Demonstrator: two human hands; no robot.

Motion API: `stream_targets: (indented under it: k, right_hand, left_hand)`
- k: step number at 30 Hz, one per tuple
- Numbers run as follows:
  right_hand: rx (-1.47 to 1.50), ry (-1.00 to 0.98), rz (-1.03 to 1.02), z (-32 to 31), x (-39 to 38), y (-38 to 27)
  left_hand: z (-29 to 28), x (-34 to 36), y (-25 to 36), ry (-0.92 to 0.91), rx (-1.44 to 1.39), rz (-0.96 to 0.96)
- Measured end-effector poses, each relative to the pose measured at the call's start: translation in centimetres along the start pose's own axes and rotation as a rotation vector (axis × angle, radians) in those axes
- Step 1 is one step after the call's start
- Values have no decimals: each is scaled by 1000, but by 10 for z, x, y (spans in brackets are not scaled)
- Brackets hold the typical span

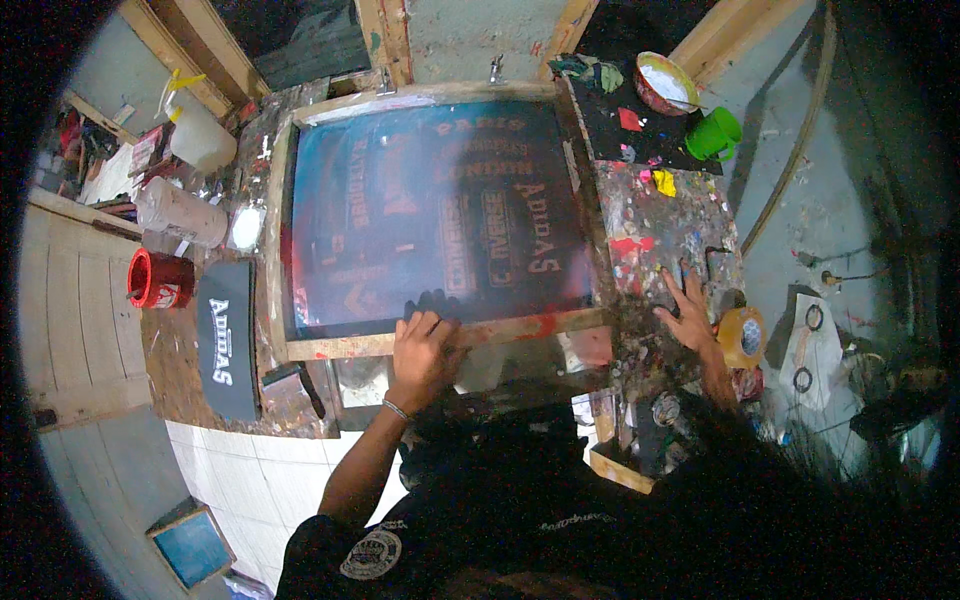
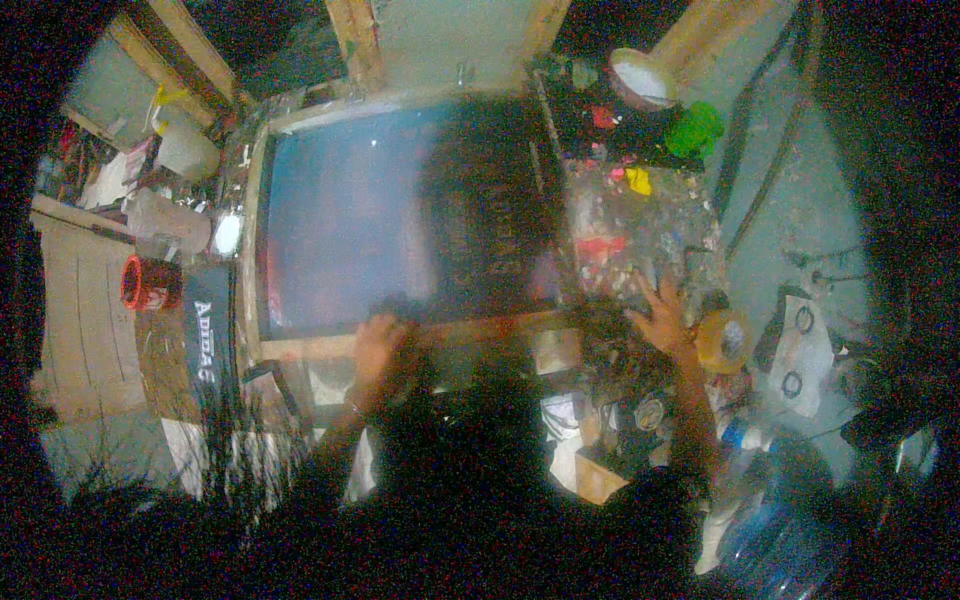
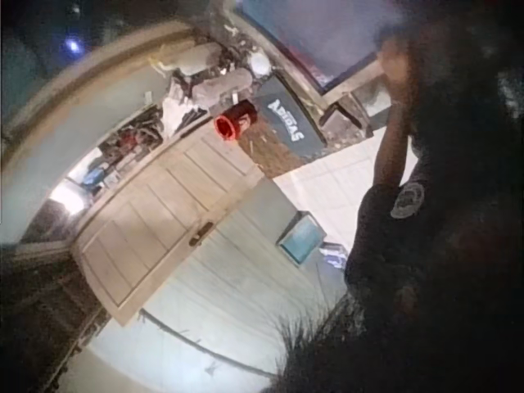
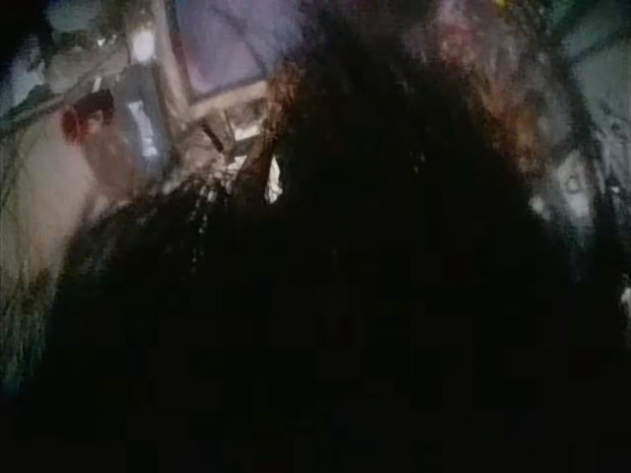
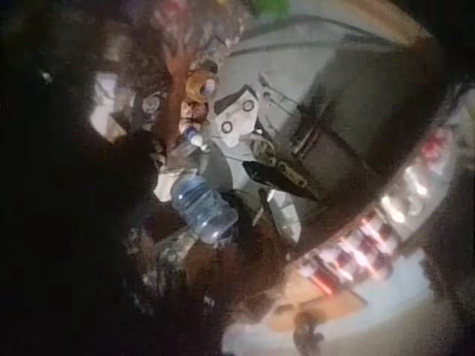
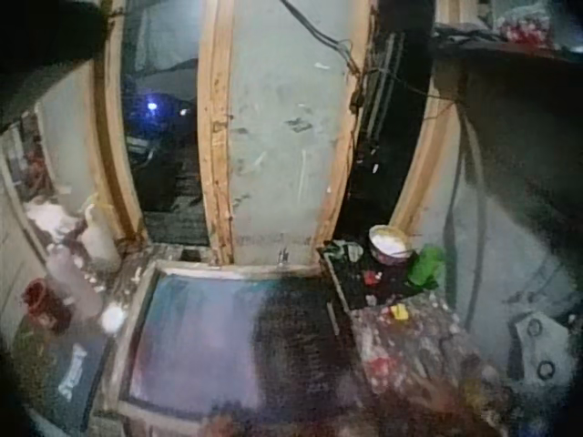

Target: The person prepares a screen printing station by applying tape to a screen frame, adding ink from a container with a spatula, and cleaning the printing surface with a cloth.

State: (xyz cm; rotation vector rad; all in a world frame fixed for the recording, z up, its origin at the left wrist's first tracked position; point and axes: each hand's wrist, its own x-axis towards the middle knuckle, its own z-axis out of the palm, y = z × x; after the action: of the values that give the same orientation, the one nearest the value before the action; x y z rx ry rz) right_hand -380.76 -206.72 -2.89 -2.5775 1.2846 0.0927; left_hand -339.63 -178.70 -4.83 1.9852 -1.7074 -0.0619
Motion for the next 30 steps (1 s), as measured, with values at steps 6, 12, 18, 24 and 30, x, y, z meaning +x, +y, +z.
stream_targets:
  k: [6, 12, 18, 24, 30]
  right_hand:
    - [1, -1, 38, 1, 15, -6]
    - [20, 8, 4, -5, 27, 7]
    - [12, -5, 2, -11, 28, 12]
    - [-33, -25, -34, 2, 31, 17]
    - [-51, 8, -40, 6, 30, 35]
  left_hand:
    - [-20, 1, 10, -6, -76, -60]
    - [-26, 11, 17, 3, -21, -30]
    - [-25, 8, 13, -54, 37, -47]
    - [-18, -1, 3, -50, 166, -44]
    - [-41, 20, 18, -78, 44, -78]
